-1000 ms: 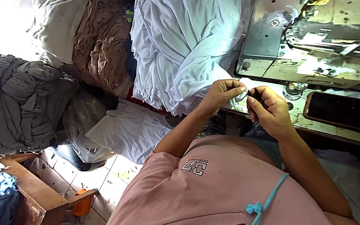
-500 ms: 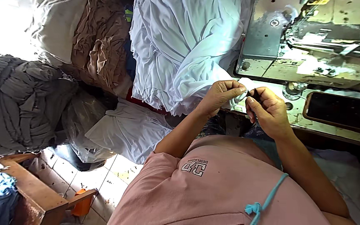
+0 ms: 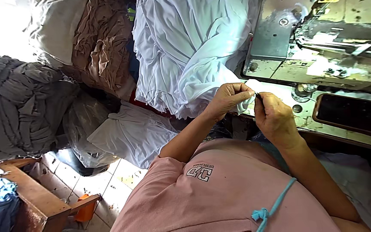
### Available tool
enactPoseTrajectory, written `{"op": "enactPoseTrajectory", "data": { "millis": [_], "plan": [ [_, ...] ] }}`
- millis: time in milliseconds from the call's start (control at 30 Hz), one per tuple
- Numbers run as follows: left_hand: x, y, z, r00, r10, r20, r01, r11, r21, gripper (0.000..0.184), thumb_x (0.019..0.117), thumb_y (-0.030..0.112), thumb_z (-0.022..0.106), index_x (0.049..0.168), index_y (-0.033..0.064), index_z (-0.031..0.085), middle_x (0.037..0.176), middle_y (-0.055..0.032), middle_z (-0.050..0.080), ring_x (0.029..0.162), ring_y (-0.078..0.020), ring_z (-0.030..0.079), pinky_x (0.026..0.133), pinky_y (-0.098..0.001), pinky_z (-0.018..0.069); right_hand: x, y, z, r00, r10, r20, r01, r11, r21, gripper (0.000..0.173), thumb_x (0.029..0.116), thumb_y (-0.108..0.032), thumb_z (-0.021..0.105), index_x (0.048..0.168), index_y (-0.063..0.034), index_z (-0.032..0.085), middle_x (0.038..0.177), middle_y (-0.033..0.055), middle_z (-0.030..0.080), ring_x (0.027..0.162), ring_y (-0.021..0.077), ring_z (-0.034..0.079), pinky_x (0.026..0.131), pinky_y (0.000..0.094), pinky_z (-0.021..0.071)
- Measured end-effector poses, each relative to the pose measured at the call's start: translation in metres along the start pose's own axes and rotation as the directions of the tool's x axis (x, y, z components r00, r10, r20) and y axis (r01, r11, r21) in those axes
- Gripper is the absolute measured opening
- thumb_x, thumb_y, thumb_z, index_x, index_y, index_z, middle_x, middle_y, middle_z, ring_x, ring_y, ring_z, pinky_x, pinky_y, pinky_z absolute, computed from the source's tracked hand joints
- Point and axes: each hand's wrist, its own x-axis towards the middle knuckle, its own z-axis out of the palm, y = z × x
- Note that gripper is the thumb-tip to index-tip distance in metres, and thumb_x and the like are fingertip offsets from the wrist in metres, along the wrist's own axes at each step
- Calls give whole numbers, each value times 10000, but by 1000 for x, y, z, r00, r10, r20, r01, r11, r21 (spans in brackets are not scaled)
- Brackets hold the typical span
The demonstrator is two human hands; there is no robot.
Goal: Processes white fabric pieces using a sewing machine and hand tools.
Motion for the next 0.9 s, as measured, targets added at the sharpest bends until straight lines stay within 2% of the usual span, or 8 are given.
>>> {"op": "enactPoseTrajectory", "data": {
  "millis": [100,167,233,300,400,500,900],
  "plan": [
    [0,-2,-1,994,103,41,-107,988,107,104,936,-53,603,878,10,661,723,39,654,652,5,611,638,-177,525,2,2,-3,998,-1,58,1,1000,-5,206,1042,-46,475,988,92,618,811,223,627,661,352,661,534,445,518],
    [-1,-2,-2,990,123,66,-131,981,142,67,939,-45,618,908,-6,661,756,28,664,685,-1,625,669,-185,540,3,5,-4,997,-1,77,-2,999,44,210,1049,-58,469,988,84,612,773,207,610,640,331,643,538,435,511],
    [-2,-3,-3,990,126,67,-135,980,145,61,944,-49,611,928,-19,662,772,17,670,698,-6,632,681,-189,547,2,10,-5,997,10,73,-21,989,147,214,1051,-83,478,996,67,620,724,144,576,592,221,566,543,337,475],
    [-1,-3,-4,990,130,59,-137,981,140,79,949,-57,594,956,-32,669,799,8,679,719,-10,640,704,-194,555,0,14,-6,992,78,96,-105,940,325,209,1060,-132,485,1020,38,602,714,63,536,570,89,496,536,224,437],
    [-1,-3,-4,992,113,54,-120,984,131,100,950,-58,589,975,-37,683,823,4,694,741,-15,649,725,-201,560,-2,14,-12,954,180,241,-288,784,550,153,1064,-174,488,1068,-37,555,720,-24,519,517,11,494,479,166,455],
    [-1,-3,-4,993,98,62,-106,986,132,105,951,-52,591,979,-32,690,826,8,698,746,-12,650,725,-199,557,1,12,-17,919,214,330,-378,712,591,135,1056,-165,475,1100,-67,557,716,-49,515,507,-5,491,465,146,449],
    [-1,-1,-4,994,97,52,-103,985,139,125,965,-50,568,966,-31,691,809,16,695,722,0,643,697,-189,551,4,12,-19,902,225,369,-410,714,567,119,1056,-154,476,1092,-73,556,711,-48,522,495,-7,492,455,142,448]
  ]
}}
